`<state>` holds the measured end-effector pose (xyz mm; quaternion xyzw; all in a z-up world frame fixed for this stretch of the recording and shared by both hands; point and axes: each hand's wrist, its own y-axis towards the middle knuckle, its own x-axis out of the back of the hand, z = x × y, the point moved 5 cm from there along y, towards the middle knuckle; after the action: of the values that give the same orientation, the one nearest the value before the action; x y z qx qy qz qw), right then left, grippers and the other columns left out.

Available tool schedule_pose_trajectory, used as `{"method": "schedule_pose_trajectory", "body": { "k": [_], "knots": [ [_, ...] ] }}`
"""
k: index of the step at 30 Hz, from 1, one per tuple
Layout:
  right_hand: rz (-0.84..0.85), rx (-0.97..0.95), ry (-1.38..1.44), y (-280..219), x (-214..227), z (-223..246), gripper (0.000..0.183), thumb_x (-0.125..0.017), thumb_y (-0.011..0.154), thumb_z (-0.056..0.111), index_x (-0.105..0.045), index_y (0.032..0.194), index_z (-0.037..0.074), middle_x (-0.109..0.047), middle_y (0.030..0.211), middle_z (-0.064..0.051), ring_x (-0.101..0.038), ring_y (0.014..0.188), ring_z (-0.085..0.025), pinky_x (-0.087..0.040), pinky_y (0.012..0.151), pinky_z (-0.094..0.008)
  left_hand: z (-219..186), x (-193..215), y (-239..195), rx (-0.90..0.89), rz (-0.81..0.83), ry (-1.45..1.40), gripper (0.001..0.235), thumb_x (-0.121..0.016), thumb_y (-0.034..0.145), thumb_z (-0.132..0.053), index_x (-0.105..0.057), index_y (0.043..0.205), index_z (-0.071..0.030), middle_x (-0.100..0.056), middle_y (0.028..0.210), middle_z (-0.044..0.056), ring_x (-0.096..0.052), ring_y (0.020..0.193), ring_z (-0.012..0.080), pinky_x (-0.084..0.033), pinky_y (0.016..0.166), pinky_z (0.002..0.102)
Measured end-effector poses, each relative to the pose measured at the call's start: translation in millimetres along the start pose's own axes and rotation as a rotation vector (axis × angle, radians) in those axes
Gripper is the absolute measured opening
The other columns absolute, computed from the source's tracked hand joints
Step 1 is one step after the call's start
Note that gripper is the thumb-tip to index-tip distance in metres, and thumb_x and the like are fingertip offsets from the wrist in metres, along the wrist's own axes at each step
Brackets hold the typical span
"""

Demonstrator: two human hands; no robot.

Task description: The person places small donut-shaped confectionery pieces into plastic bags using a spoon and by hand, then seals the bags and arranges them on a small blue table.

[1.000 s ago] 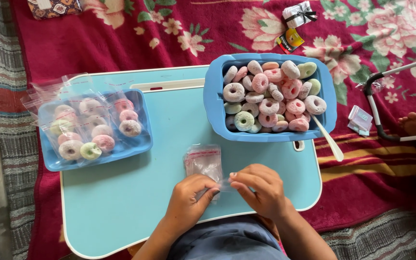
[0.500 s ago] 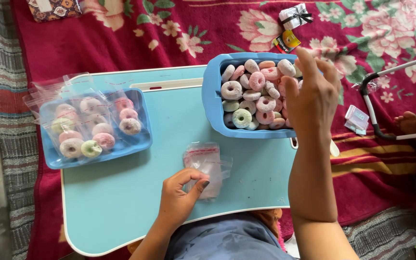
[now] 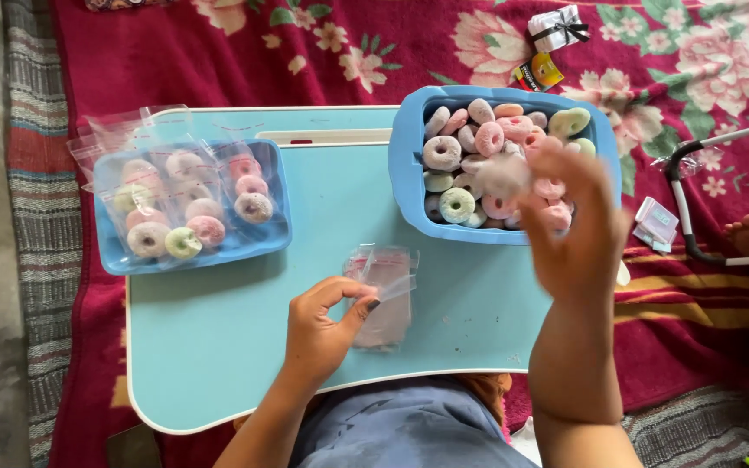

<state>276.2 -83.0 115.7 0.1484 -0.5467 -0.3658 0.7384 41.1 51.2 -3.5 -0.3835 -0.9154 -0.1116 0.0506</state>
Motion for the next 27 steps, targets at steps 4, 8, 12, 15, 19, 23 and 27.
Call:
{"method": "schedule_pose_trajectory", "body": {
  "k": [4,8,12,15,19,23,27],
  "knots": [
    [0.187,0.023,0.439,-22.8,-16.6,47.5,0.038,-0.064,0.103,0.029,-0.055,0.134,0.01,-0.072,0.117,-0.008,-0.062,0.122,-0.024,-0.055,0.11,-0.039,-11.0,-0.9,3.8,-0.111,-0.017,0.062,0.007,-0.077,0.091,-0.014,-0.073,0.088,-0.01,-0.077,0.089,0.0,-0.073,0.084,0.017,-0.058,0.079,0.029],
    [0.315,0.045,0.359,-29.3,-27.5,65.4,0.034,-0.065,0.102,0.018,-0.056,0.133,0.006,-0.075,0.121,-0.006,-0.061,0.124,-0.029,-0.051,0.107,-0.043,-29.4,-0.9,4.8,-0.243,-0.031,0.175,0.01,-0.074,0.094,-0.02,-0.071,0.09,-0.011,-0.076,0.088,0.0,-0.07,0.078,0.0182,-0.053,0.074,0.031],
    [0.373,0.088,0.317,-34.1,-35.1,63.7,0.038,-0.067,0.101,0.014,-0.056,0.136,0.006,-0.074,0.12,-0.003,-0.06,0.123,-0.028,-0.049,0.106,-0.042,-37.5,-0.8,1.6,-0.324,-0.037,0.307,0.005,-0.075,0.094,-0.013,-0.07,0.093,-0.012,-0.074,0.087,-0.002,-0.066,0.076,0.0194,-0.048,0.073,0.033],
    [0.298,0.07,0.33,-33.2,-37.0,64.1,0.038,-0.071,0.093,0.011,-0.069,0.131,0.01,-0.077,0.103,-0.004,-0.066,0.119,-0.035,-0.051,0.098,-0.047,-33.9,0.3,1.9,-0.333,-0.097,0.297,0.003,-0.08,0.089,-0.013,-0.078,0.09,-0.015,-0.075,0.08,-0.005,-0.072,0.075,0.0194,-0.057,0.075,0.032],
    [0.332,0.078,0.34,-37.8,-34.9,63.0,0.036,-0.069,0.094,0.012,-0.068,0.129,0.01,-0.077,0.104,-0.005,-0.065,0.121,-0.035,-0.05,0.099,-0.048,-30.1,-2.4,-0.9,-0.31,-0.055,0.245,0.004,-0.079,0.089,-0.014,-0.077,0.093,-0.014,-0.077,0.084,-0.002,-0.074,0.08,0.0221,-0.058,0.076,0.034],
    [0.499,0.115,0.358,-47.0,-37.9,62.7,0.038,-0.062,0.104,0.02,-0.054,0.14,0.013,-0.073,0.11,-0.001,-0.06,0.126,-0.031,-0.049,0.104,-0.045,-14.0,-10.2,-6.9,-0.157,0.136,0.101,0.014,-0.079,0.089,-0.016,-0.076,0.101,-0.01,-0.08,0.099,0.004,-0.076,0.09,0.0215,-0.057,0.082,0.034],
    [0.544,0.1,0.418,-52.6,-40.8,61.1,0.038,-0.06,0.104,0.02,-0.052,0.141,0.013,-0.074,0.113,-0.002,-0.06,0.125,-0.031,-0.051,0.102,-0.043,-10.4,-14.3,-7.2,0.144,0.323,-0.067,0.023,-0.074,0.09,-0.021,-0.078,0.11,-0.01,-0.082,0.106,0.004,-0.077,0.099,0.0176,-0.057,0.088,0.03]
  ]
}}
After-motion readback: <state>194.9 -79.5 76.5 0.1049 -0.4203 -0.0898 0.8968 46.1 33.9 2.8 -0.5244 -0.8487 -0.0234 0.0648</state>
